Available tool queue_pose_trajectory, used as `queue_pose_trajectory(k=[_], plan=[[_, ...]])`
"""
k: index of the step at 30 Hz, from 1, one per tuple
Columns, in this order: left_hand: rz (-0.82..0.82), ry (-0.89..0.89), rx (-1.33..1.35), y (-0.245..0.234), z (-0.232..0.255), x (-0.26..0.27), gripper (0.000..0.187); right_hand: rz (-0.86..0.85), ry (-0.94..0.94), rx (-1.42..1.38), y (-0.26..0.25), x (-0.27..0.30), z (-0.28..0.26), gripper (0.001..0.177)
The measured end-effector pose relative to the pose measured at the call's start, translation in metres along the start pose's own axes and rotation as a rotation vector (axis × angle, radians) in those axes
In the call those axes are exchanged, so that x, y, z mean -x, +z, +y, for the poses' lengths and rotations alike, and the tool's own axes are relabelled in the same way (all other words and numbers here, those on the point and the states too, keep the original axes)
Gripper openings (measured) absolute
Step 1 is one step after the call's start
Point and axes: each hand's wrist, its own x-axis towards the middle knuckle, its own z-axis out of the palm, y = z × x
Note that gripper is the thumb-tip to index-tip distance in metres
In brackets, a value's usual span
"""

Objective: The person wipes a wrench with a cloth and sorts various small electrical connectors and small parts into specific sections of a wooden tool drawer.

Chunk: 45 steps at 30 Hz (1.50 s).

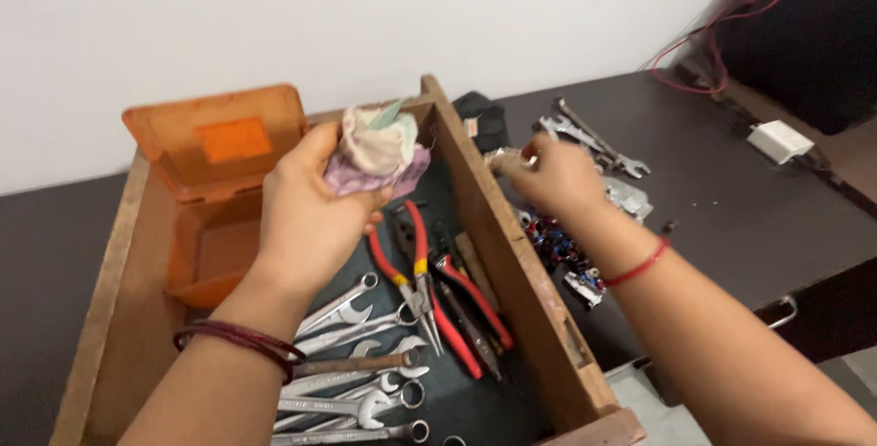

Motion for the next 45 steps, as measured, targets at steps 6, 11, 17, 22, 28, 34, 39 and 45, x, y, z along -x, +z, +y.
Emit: queue_pose_trajectory(k=[6, 11, 17, 22, 28, 34, 39, 45], plan=[[0.065, 0.066, -0.037, 0.003, -0.006, 0.001, 0.047, -0.232, -0.297, -0.806, -0.051, 0.037, -0.019, 0.019], [0.018, 0.316, 0.133, 0.003, -0.022, -0.001, 0.044, -0.77, -0.648, -0.363, -0.099, 0.089, -0.049, 0.023], [0.043, 0.339, 0.011, 0.003, -0.022, 0.001, 0.046, -1.119, -0.784, -0.011, -0.099, 0.116, -0.081, 0.011], [0.062, 0.315, -0.084, 0.002, -0.018, 0.003, 0.043, -0.809, -0.879, -0.167, -0.111, 0.093, -0.063, 0.011], [0.1, 0.225, -0.205, 0.005, -0.008, 0.005, 0.042, -0.197, -0.182, -0.376, -0.116, 0.017, 0.015, 0.014], [0.109, 0.182, -0.269, 0.007, -0.007, 0.005, 0.046, 0.037, 0.032, -0.039, -0.062, -0.072, 0.135, 0.028], [0.112, 0.085, -0.304, 0.009, -0.007, 0.004, 0.048, 0.158, 0.03, 0.2, -0.006, -0.092, 0.196, 0.042], [0.124, -0.002, -0.358, 0.012, -0.008, 0.002, 0.051, 0.075, 0.224, 0.237, 0.002, -0.093, 0.18, 0.033]])
